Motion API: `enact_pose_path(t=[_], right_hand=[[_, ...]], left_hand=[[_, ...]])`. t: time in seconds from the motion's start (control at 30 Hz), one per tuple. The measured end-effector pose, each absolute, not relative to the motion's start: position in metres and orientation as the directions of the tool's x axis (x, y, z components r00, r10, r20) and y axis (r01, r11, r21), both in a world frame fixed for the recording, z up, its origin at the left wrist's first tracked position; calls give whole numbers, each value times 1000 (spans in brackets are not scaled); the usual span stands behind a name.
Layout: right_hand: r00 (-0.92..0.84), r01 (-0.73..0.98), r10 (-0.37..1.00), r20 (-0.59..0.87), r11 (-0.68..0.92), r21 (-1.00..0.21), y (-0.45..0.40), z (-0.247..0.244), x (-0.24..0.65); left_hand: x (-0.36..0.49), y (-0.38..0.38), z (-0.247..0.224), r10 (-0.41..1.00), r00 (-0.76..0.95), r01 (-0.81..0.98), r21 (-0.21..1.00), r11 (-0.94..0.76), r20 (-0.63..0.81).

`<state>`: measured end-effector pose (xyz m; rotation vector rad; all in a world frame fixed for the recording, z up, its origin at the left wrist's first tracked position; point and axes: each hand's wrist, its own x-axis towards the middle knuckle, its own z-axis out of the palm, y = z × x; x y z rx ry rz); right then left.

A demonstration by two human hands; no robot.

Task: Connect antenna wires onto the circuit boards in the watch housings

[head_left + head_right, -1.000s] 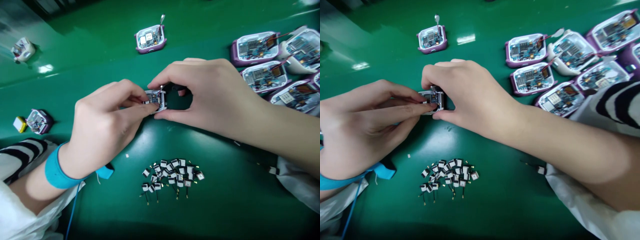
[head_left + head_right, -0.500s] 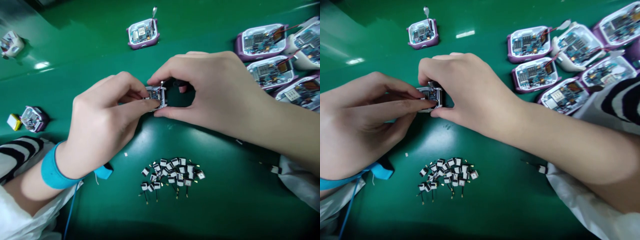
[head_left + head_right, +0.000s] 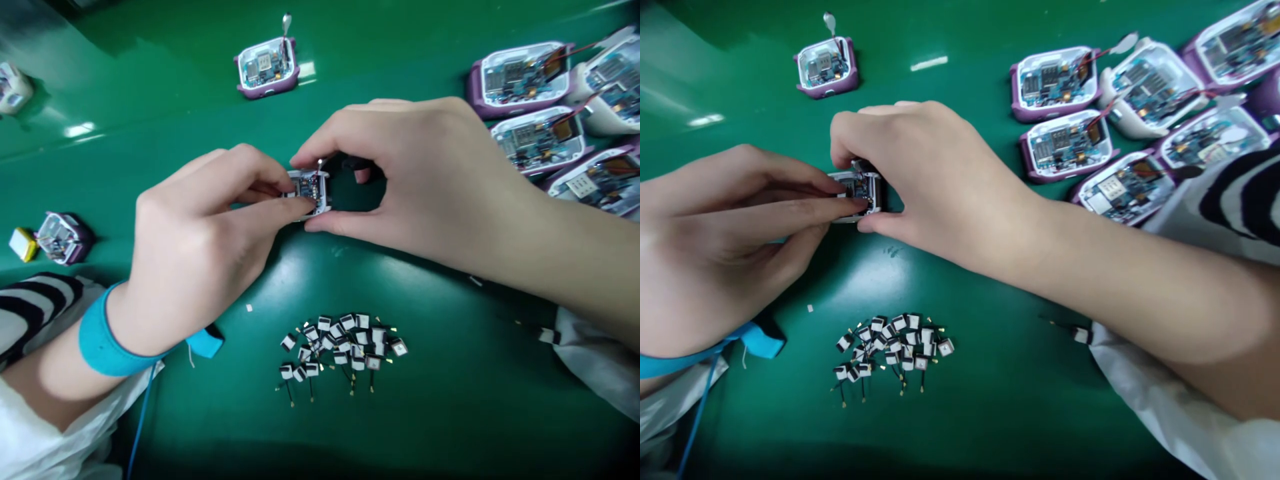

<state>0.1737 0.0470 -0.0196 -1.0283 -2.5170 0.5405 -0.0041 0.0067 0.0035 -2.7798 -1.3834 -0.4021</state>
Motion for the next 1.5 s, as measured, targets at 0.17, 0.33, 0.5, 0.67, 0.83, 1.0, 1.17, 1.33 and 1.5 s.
enact_pose_path(t=[0.17,0.33,0.5,0.67,0.83,1.0,1.17,1.33,1.5], right_hand=[[-626,594,758,186,617,-517,44,-14,176],[-488,559,804,340,587,-586,41,1,185],[-552,495,746,372,652,-575,34,9,190],[-531,546,751,393,658,-519,27,2,188],[-483,597,810,332,582,-552,29,-3,184],[-476,637,836,273,542,-548,30,-1,181],[-463,642,865,193,478,-599,30,-1,179],[-471,619,863,182,470,-628,32,0,179],[-474,602,857,200,482,-636,31,1,180]], left_hand=[[-4,5,4,783,569,785,116,-608,250],[-3,8,3,825,517,816,160,-555,228],[-3,11,0,822,510,805,198,-560,255],[-7,11,-3,779,555,781,140,-609,291],[-12,11,-5,710,627,732,68,-678,321],[-11,7,-5,748,603,761,80,-643,277],[-11,8,-5,740,606,754,85,-651,290],[-11,8,-6,741,601,761,68,-645,298],[-11,7,-5,750,596,767,71,-637,288]])
